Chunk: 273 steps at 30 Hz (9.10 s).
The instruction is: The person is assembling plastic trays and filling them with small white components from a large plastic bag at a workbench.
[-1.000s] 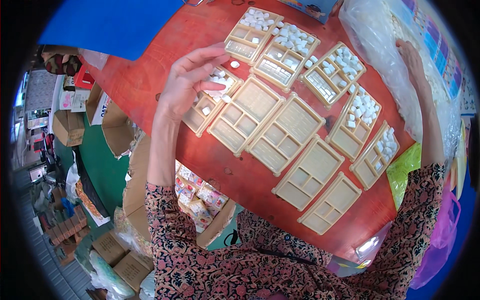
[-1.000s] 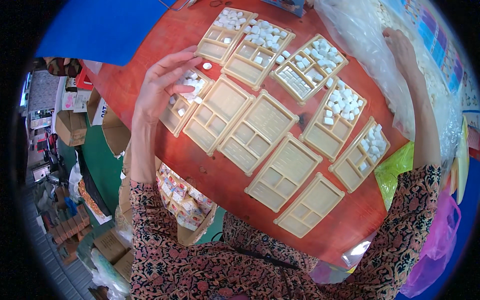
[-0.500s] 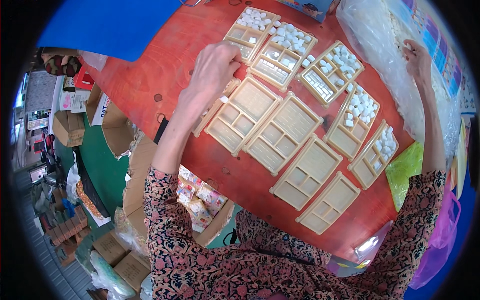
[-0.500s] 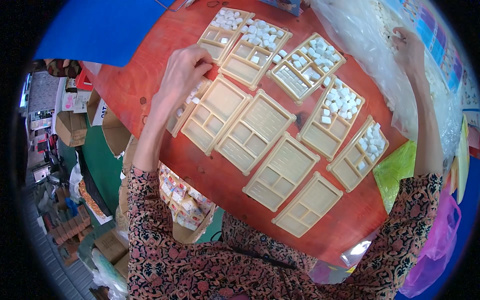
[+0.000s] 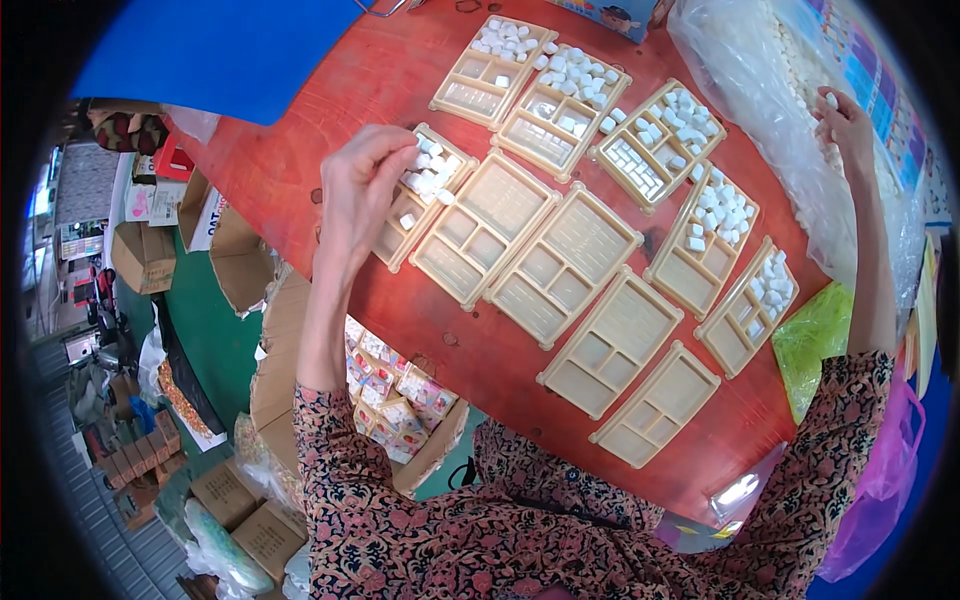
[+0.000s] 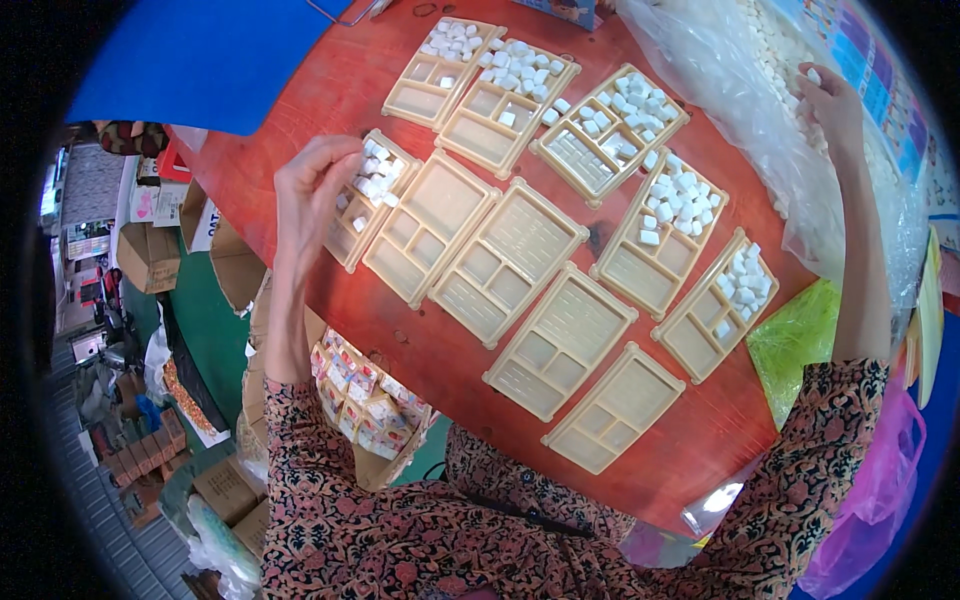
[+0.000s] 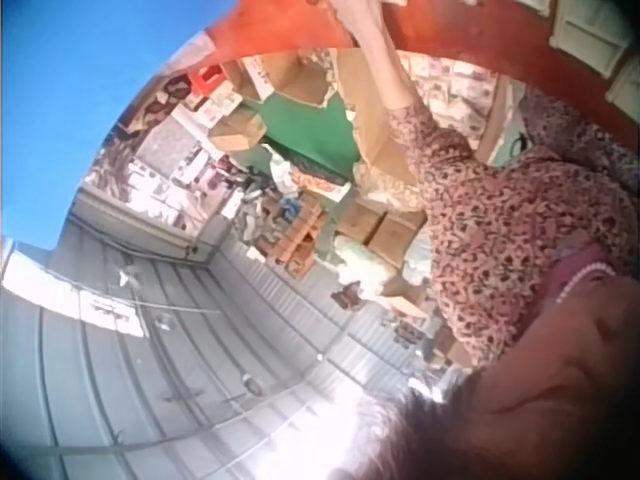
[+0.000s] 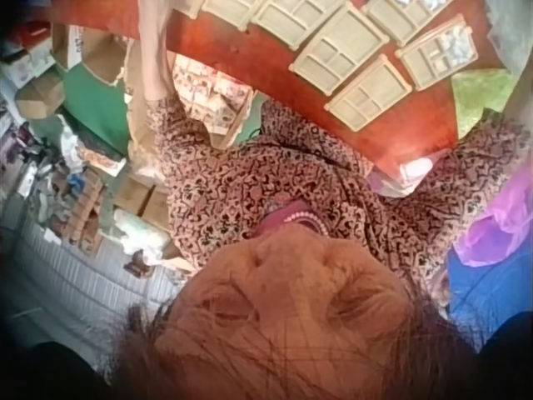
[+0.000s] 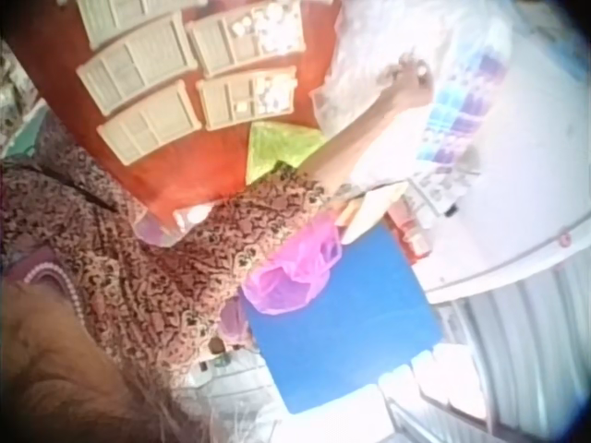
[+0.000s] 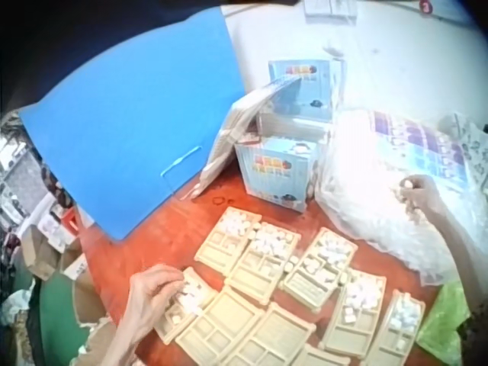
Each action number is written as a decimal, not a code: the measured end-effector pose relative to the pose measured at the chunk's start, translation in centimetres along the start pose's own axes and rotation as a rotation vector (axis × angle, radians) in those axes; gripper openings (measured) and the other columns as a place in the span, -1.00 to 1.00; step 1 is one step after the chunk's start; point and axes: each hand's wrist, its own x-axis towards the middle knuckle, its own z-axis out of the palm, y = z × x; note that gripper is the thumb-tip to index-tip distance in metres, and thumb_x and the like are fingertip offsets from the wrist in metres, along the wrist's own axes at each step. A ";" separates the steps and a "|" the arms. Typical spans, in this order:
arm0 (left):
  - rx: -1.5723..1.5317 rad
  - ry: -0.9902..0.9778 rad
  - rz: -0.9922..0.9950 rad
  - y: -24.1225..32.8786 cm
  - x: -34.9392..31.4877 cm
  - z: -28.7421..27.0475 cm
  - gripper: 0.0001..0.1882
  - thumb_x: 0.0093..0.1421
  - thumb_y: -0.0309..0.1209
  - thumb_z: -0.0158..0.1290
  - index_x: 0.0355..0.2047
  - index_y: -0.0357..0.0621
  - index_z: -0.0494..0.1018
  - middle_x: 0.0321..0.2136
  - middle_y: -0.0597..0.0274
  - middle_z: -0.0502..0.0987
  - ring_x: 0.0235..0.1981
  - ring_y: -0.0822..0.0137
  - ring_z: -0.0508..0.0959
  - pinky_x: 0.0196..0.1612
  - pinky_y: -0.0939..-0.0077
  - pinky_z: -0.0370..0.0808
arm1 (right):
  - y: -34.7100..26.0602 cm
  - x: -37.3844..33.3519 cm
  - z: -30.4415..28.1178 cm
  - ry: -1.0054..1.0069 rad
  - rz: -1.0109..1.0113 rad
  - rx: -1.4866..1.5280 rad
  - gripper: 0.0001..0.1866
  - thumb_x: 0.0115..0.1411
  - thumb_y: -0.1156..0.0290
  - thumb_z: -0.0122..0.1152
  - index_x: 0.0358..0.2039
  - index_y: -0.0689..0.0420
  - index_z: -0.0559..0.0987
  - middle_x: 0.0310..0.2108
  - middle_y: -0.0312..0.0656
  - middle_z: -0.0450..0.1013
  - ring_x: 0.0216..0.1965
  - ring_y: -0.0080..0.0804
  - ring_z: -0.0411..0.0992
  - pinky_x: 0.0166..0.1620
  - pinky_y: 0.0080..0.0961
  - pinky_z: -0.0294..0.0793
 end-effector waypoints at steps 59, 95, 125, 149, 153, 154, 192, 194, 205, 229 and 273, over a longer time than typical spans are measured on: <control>0.035 -0.224 0.096 3.4 -2.0 2.9 -0.82 0.05 -0.61 -0.01 -0.29 -0.31 0.42 -0.50 0.00 0.44 -0.47 0.04 0.48 -0.40 0.29 0.38 | -15.0 -21.7 23.0 -0.668 -0.666 -0.160 -0.67 -0.11 0.68 0.18 -0.24 0.31 0.46 -0.39 0.09 0.44 -0.31 0.05 0.42 -0.28 -0.22 0.40; 0.439 -0.173 -0.019 0.7 -2.3 -0.8 -0.90 -0.08 -0.51 0.09 -0.55 -0.31 0.47 -0.56 0.00 0.46 -0.46 0.01 0.46 -0.40 0.21 0.35 | 1.0 -1.1 -0.2 -0.294 -0.432 -0.756 -0.66 0.15 0.55 -0.08 -0.03 0.10 0.39 -0.22 -0.13 0.36 -0.19 -0.32 0.31 -0.07 -0.44 0.28; 0.532 -0.244 0.400 3.1 0.8 3.4 -0.94 -0.02 -0.60 -0.02 -0.48 -0.33 0.37 -0.51 0.01 0.40 -0.47 0.06 0.48 -0.45 0.28 0.42 | -0.9 -3.3 1.9 -0.332 -0.375 -0.747 -0.78 0.14 0.53 -0.14 -0.20 0.23 0.39 -0.35 -0.04 0.41 -0.32 -0.28 0.35 -0.20 -0.43 0.33; 0.186 -0.245 0.396 5.6 -2.6 5.1 -0.69 -0.02 -0.53 0.14 -0.22 -0.29 0.43 -0.12 -0.01 0.38 -0.09 -0.03 0.40 -0.12 0.25 0.39 | 0.4 -0.3 2.4 -0.266 -0.232 -0.558 -0.80 0.02 0.57 0.01 -0.30 0.18 0.48 -0.43 -0.37 0.34 -0.38 -0.65 0.24 -0.38 -0.61 0.23; 0.236 -0.390 0.334 6.1 -4.4 6.2 -0.47 -0.05 -0.45 0.18 -0.02 -0.25 0.35 0.15 -0.06 0.19 0.21 -0.09 0.12 0.17 0.13 0.21 | 1.5 0.0 1.4 -0.147 -0.342 -0.613 -0.76 0.03 0.54 0.09 -0.23 0.18 0.49 -0.40 -0.27 0.40 -0.37 -0.55 0.32 -0.35 -0.61 0.33; 0.220 -0.381 0.348 6.3 -4.7 6.0 -0.47 -0.05 -0.45 0.18 -0.02 -0.25 0.35 0.15 -0.06 0.19 0.21 -0.09 0.12 0.17 0.13 0.21 | 2.2 -0.1 0.9 -0.089 -0.476 -0.526 -0.73 0.04 0.51 0.13 -0.19 0.18 0.50 -0.37 -0.22 0.43 -0.34 -0.50 0.37 -0.32 -0.60 0.38; -0.133 -0.656 0.287 20.4 21.1 32.5 -0.64 -0.31 -0.50 0.13 -0.39 -0.32 0.43 -0.58 0.14 0.49 -0.57 0.35 0.48 -0.54 0.52 0.41 | -1.6 -1.5 0.2 -0.232 0.103 -0.007 -0.61 -0.08 0.75 0.12 -0.15 0.40 0.40 -0.40 -0.03 0.48 -0.49 -0.34 0.53 -0.43 -0.56 0.59; -0.073 -0.678 0.265 20.3 21.4 32.9 -0.65 -0.25 -0.52 0.10 -0.34 -0.30 0.42 -0.54 0.22 0.48 -0.55 0.42 0.46 -0.55 0.56 0.39 | -2.6 -1.9 0.4 -0.279 0.150 0.018 -0.61 -0.08 0.71 0.15 -0.16 0.39 0.40 -0.37 -0.02 0.49 -0.44 -0.36 0.53 -0.39 -0.56 0.59; 0.142 -0.440 0.208 27.7 18.7 30.8 -0.61 -0.31 -0.58 0.18 -0.38 -0.50 0.42 -0.50 -0.15 0.52 -0.49 0.11 0.57 -0.54 0.36 0.51 | -4.6 -3.8 -1.8 -0.080 0.098 -0.009 -0.40 -0.14 0.63 0.20 -0.02 0.51 0.31 -0.37 0.04 0.47 -0.49 -0.34 0.50 -0.52 -0.50 0.53; -0.331 -0.700 -0.350 13.3 3.4 16.8 -0.65 -0.15 -0.59 0.00 -0.25 -0.34 0.38 -0.44 0.14 0.47 -0.43 0.38 0.47 -0.42 0.51 0.37 | -5.4 -17.3 12.1 -0.658 -0.046 -0.158 -0.74 -0.11 0.70 0.02 -0.31 0.32 0.45 -0.52 -0.02 0.45 -0.52 -0.22 0.48 -0.48 -0.37 0.46; -0.350 -0.364 -0.440 8.8 5.0 9.8 -0.79 -0.06 -0.55 0.17 -0.34 -0.20 0.49 -0.58 0.40 0.49 -0.64 0.68 0.38 -0.65 0.79 0.23 | -9.7 -14.2 12.8 -0.630 -0.452 -0.126 -0.80 -0.01 0.53 0.17 -0.34 0.33 0.49 -0.48 0.02 0.47 -0.40 -0.14 0.48 -0.31 -0.35 0.45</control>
